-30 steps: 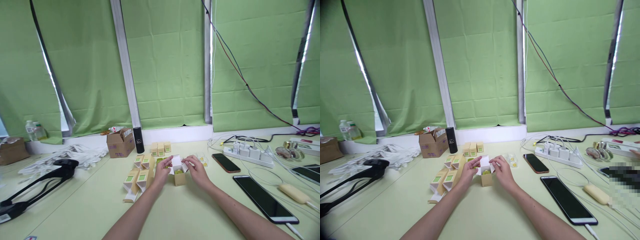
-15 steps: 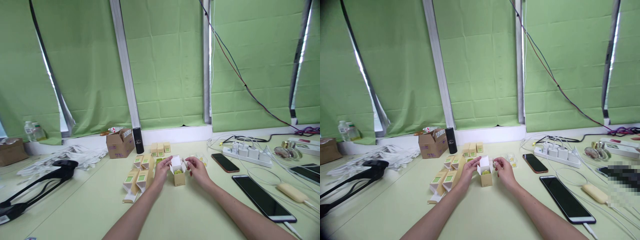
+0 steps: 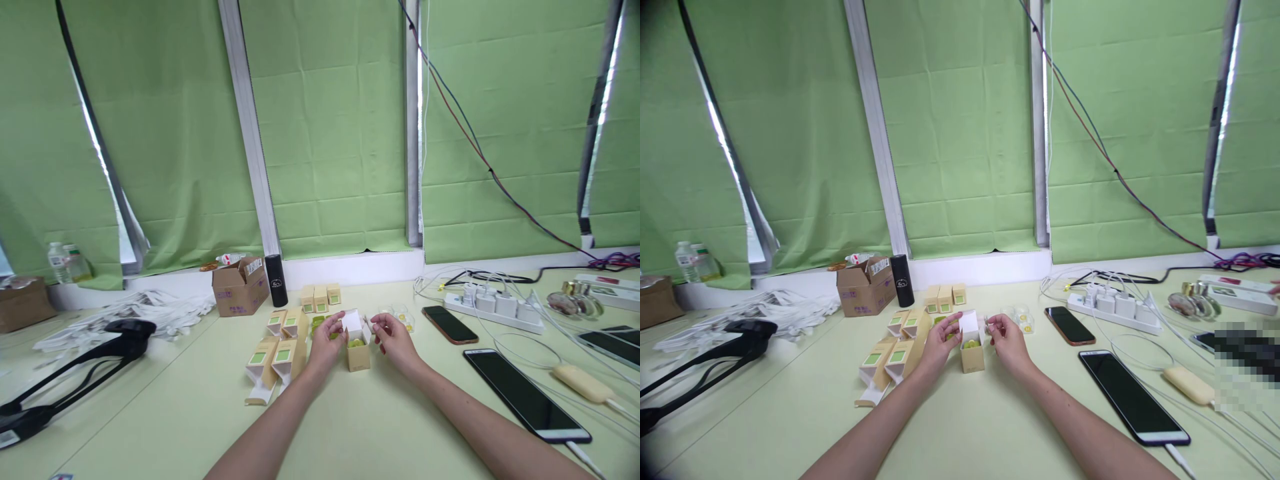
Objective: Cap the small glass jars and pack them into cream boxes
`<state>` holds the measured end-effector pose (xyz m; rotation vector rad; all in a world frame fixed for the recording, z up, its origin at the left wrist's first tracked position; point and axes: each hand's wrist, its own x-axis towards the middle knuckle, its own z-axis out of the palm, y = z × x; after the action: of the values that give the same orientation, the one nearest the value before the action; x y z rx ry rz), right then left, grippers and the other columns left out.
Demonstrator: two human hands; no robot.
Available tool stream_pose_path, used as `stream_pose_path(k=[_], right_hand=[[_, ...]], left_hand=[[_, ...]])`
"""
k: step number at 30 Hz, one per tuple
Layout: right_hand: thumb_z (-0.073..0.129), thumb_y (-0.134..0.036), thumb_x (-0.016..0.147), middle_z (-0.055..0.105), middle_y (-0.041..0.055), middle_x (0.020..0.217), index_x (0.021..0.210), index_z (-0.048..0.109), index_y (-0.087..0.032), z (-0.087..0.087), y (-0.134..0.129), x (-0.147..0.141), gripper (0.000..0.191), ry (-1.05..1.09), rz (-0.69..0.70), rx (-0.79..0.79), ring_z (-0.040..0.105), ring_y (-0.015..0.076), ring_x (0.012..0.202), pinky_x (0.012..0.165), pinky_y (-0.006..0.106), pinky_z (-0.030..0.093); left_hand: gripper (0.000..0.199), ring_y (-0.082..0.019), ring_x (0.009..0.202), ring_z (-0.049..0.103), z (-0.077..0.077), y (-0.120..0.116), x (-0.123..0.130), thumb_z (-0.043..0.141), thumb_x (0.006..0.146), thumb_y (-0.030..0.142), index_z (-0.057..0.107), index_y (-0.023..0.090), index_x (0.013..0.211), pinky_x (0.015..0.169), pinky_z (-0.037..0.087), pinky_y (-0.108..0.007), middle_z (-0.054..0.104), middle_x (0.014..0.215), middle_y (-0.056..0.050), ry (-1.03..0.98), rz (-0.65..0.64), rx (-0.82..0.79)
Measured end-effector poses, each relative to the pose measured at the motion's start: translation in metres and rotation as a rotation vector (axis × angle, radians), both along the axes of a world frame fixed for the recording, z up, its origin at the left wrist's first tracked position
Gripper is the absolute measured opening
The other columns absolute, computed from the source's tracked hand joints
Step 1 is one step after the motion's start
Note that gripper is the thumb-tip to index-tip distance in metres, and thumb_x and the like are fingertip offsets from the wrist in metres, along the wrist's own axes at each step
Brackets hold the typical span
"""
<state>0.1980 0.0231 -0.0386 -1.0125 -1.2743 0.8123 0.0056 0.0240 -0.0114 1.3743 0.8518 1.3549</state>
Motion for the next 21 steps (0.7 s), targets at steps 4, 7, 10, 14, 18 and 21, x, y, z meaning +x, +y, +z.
stream_pose_path(k=[4,7,10,14,18,21], right_hand=[[0.064,-0.050,0.077,0.062,0.0018,0.075,0.092,0.063,-0.019,0.002,-0.001,-0.001,0.035,-0.010,0.001,-0.007,0.058,0.0161,0.059,0.044,0.024,0.041],[0.064,-0.052,0.076,0.061,0.0011,0.074,0.092,0.063,-0.019,0.002,-0.001,-0.002,0.037,-0.018,-0.005,-0.012,0.057,0.0154,0.058,0.045,0.024,0.041],[0.065,-0.053,0.075,0.060,0.0001,0.072,0.091,0.062,-0.020,0.001,-0.001,-0.002,0.036,-0.021,-0.005,-0.013,0.057,0.0154,0.058,0.046,0.025,0.041],[0.065,-0.050,0.077,0.060,-0.0006,0.070,0.087,0.060,-0.020,-0.001,0.000,-0.002,0.032,-0.025,0.011,-0.011,0.054,0.0147,0.056,0.047,0.025,0.040],[0.065,-0.046,0.079,0.060,-0.0010,0.069,0.085,0.060,-0.020,-0.005,0.004,-0.001,0.027,-0.088,-0.004,0.022,0.053,0.0147,0.057,0.052,0.026,0.041],[0.065,-0.045,0.081,0.062,-0.0004,0.071,0.085,0.061,-0.021,-0.009,0.006,0.000,0.025,-0.136,-0.019,0.071,0.054,0.0159,0.062,0.057,0.027,0.043]], left_hand=[[0.062,-0.026,0.102,0.070,0.001,-0.004,0.001,0.086,0.068,0.018,0.066,0.013,0.126,0.089,0.055,-0.038,0.073,0.110,-0.015,0.008,0.003,-0.010],[0.062,-0.026,0.101,0.069,0.002,-0.005,0.002,0.087,0.067,0.019,0.066,0.014,0.126,0.088,0.055,-0.038,0.074,0.106,-0.014,0.025,0.017,-0.003],[0.061,-0.025,0.100,0.069,0.001,-0.005,0.003,0.086,0.067,0.017,0.066,0.014,0.125,0.089,0.053,-0.037,0.074,0.106,-0.014,0.058,0.034,0.013],[0.060,-0.025,0.101,0.068,-0.001,-0.003,0.003,0.082,0.070,0.014,0.064,0.014,0.127,0.091,0.052,-0.038,0.074,0.108,-0.015,0.084,0.050,0.031],[0.058,-0.023,0.099,0.069,-0.002,-0.002,0.002,0.077,0.072,0.009,0.063,0.015,0.129,0.092,0.051,-0.037,0.074,0.111,-0.014,0.109,0.047,0.037],[0.058,-0.022,0.099,0.069,-0.003,-0.002,0.001,0.075,0.073,0.007,0.063,0.016,0.129,0.093,0.050,-0.035,0.074,0.109,-0.013,0.114,0.044,0.044]])
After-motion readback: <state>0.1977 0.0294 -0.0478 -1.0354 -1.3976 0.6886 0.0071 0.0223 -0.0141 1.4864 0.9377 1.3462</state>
